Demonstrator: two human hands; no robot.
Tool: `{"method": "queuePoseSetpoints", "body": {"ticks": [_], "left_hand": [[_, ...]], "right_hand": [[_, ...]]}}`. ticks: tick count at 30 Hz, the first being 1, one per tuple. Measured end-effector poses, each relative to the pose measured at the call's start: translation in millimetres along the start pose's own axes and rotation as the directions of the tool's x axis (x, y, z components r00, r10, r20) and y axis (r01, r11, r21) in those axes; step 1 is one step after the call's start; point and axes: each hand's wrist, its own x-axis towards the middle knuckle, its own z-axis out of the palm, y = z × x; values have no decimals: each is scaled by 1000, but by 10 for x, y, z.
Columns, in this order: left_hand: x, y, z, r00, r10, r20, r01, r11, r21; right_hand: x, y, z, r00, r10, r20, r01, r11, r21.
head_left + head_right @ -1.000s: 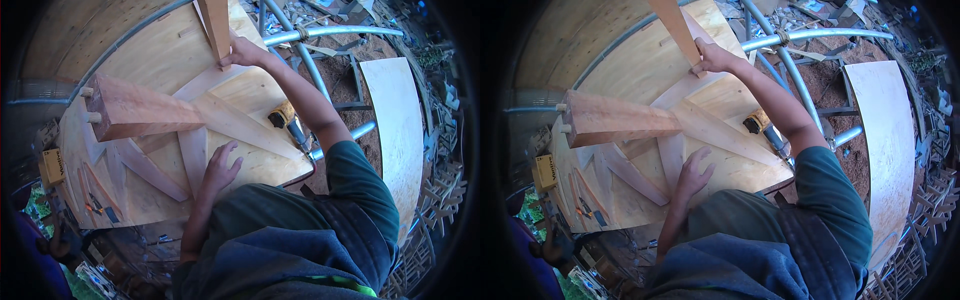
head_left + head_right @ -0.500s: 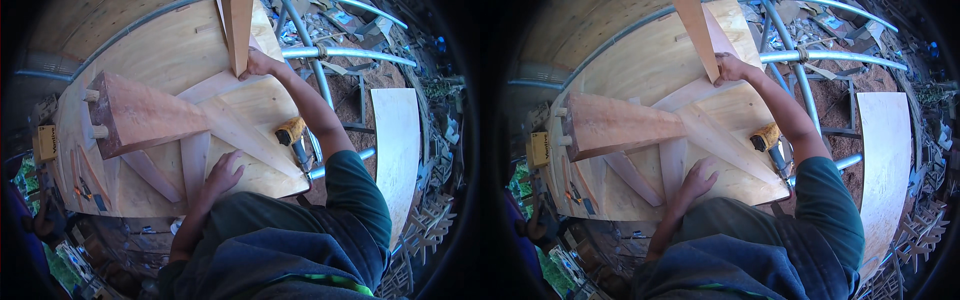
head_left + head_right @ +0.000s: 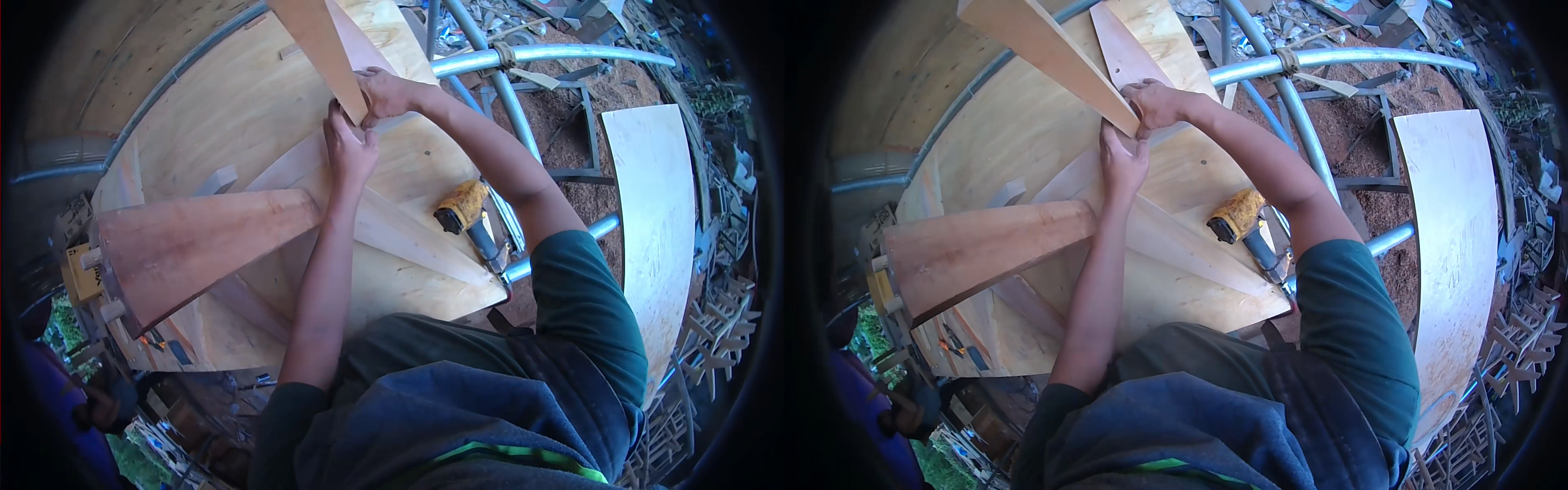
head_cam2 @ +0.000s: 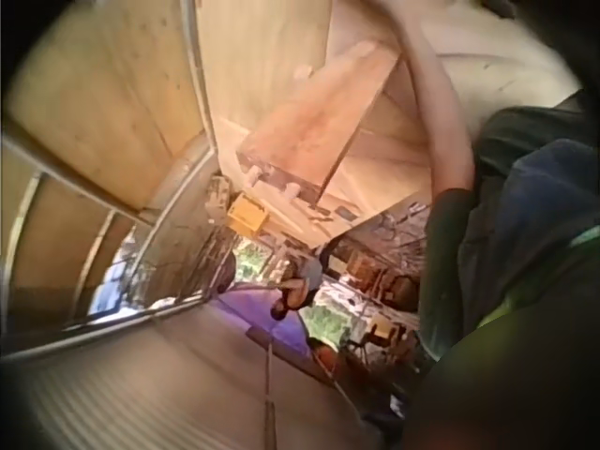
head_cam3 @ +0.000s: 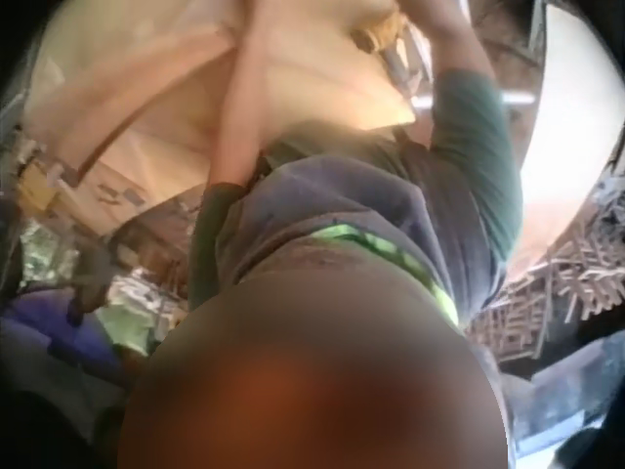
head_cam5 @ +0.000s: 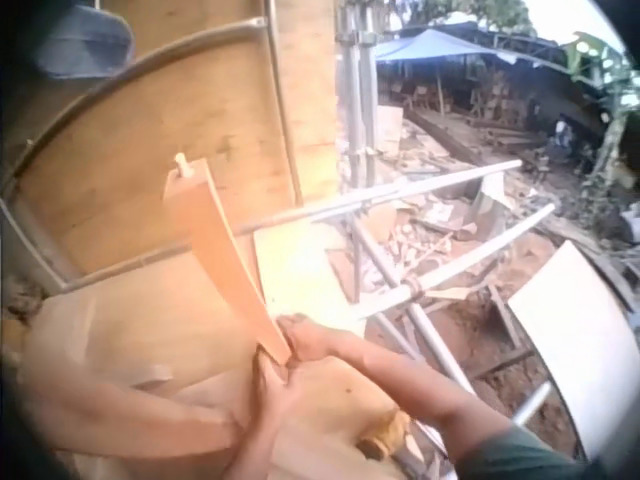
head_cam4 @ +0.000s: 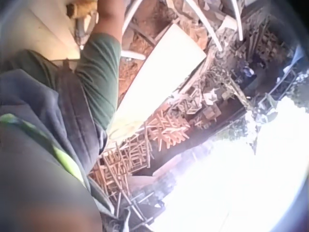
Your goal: Trimming a wooden joint with a chisel and sandpaper, then assembling wooden furniture components.
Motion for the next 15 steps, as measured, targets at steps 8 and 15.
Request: {"method": "queuePoseSetpoints", "body": {"ticks": [8,15], "left_hand": [[114,-377,71,994,61,89,-66,997,51],[78,-427,205,996,80,47,-85,990,115]], "right_hand": [[-176,70,71,978,-41,-202,77,982,175],[-286,204,105,976,35,-214,49,925,376]]}}
